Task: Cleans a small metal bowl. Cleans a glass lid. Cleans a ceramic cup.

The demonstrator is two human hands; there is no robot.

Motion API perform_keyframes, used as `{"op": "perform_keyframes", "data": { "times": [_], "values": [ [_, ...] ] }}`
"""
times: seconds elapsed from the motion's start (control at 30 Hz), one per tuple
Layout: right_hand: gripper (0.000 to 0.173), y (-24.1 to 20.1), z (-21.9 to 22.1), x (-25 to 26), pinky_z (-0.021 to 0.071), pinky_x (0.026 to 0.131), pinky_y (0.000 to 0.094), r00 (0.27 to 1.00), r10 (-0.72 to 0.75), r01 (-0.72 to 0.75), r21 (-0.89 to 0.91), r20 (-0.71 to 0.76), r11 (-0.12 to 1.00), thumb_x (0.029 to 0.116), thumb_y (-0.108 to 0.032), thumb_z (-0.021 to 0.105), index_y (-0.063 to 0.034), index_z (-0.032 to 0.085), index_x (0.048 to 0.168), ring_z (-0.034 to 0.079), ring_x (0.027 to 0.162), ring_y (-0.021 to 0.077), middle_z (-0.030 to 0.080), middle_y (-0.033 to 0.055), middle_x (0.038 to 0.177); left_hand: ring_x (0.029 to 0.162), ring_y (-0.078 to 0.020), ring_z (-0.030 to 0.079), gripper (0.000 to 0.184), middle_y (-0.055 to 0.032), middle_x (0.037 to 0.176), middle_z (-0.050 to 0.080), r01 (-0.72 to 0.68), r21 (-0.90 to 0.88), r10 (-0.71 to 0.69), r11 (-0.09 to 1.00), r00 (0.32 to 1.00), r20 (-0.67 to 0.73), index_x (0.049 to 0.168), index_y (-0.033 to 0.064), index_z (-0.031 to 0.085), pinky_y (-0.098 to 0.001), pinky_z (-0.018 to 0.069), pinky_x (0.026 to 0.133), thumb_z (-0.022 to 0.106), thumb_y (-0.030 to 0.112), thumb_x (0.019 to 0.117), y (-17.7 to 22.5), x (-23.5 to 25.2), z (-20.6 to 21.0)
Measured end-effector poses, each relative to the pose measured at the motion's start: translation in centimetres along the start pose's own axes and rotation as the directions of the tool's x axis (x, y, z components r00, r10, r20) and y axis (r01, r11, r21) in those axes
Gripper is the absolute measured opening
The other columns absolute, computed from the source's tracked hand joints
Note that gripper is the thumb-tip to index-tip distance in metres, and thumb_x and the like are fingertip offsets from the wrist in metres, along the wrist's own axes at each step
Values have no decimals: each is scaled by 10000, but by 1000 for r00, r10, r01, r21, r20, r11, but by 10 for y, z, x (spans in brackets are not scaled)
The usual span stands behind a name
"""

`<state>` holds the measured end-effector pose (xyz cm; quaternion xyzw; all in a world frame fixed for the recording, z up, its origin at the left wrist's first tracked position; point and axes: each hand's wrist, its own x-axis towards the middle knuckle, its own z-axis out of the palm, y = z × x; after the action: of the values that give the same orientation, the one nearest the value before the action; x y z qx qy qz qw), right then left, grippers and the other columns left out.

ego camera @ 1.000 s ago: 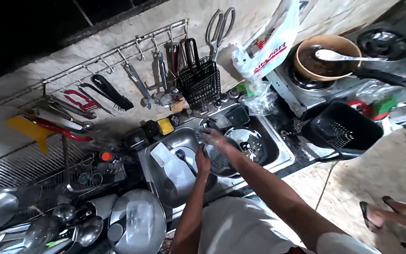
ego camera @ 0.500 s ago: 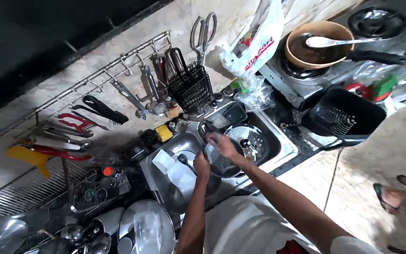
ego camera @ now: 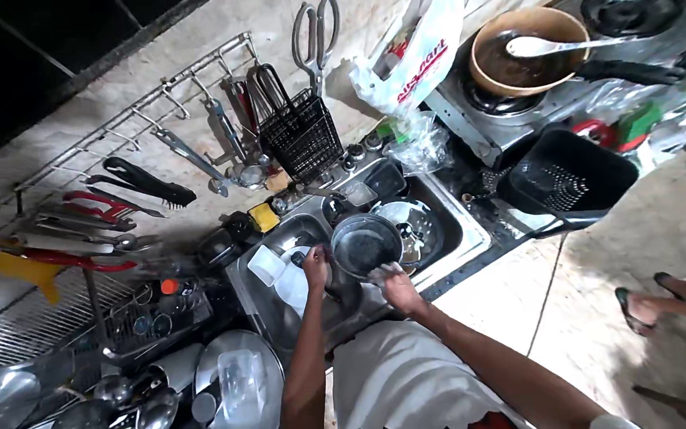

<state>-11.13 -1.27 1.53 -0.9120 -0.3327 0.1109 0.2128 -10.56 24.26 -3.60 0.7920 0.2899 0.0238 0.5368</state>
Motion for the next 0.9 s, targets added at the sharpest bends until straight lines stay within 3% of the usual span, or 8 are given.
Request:
{"op": "perform_keyframes", "data": {
  "times": [0.1,0.27,0.4,0.53,0.6,0.77,0.87,0.9],
  "values": [
    [234,15,-32,3,442,1127,511,995,54,-30,269,-84,963,1033,-139,549,-37,745,1109,688,1128,299,752,120,1114,1034,-221,710,288,-179,1126,728,-56,-128,46,990,996,-76,1229,-67,650,-389,577,952,604,3,953,-14,0,-8],
    [290,34,-70,-12,562,954,359,968,244,-135,704,-57,698,1032,-171,556,33,702,1176,693,1008,144,726,138,1106,1033,-232,715,280,-185,1130,730,-166,-211,138,963,980,-140,1240,-74,639,-397,577,950,582,33,987,24,2,-21],
    [278,27,-80,-14,552,908,273,950,311,-155,822,-28,548,1032,-155,529,27,685,1172,654,968,53,704,75,1078,1249,-228,619,377,-156,1315,670,-417,-118,416,901,909,-38,1329,-21,622,-413,478,1099,429,189,1082,80,-19,-19],
    [224,26,-77,-7,539,873,263,931,362,-119,903,-43,412,1050,-156,512,-34,689,1113,636,924,43,690,3,993,1464,-291,439,657,-165,1517,529,-618,-168,641,768,734,227,1429,-32,558,-479,325,1251,216,433,1113,101,-34,0],
    [218,28,-72,-7,539,874,276,921,386,-96,933,-48,347,1057,-149,503,-47,689,1107,640,915,57,689,-4,972,1481,-235,414,757,-139,1535,515,-479,-241,532,844,806,261,1455,-19,532,-439,307,1257,128,511,1096,95,-25,6],
    [217,28,-62,-15,554,904,316,857,514,-23,993,-40,116,1055,-110,478,-44,681,1092,658,938,95,695,16,982,1451,-185,440,664,-107,1503,554,-93,-372,199,924,945,259,1440,19,554,-412,316,1235,133,420,1118,77,-8,25],
    [199,26,-67,-13,562,861,326,819,572,50,999,-47,10,1048,-107,451,-76,645,1013,651,879,98,666,-1,909,1502,-227,338,694,-173,1639,325,163,-393,-48,905,957,286,1596,39,291,-439,290,1239,171,515,1106,60,-11,34],
    [202,26,-71,-12,564,862,329,805,591,81,996,-51,-24,1048,-102,440,-77,638,1019,652,877,101,665,0,909,1453,-241,408,729,-184,1607,367,231,-405,-87,885,936,342,1600,44,271,-447,361,1197,146,553,1094,56,-14,35]
  ]
}}
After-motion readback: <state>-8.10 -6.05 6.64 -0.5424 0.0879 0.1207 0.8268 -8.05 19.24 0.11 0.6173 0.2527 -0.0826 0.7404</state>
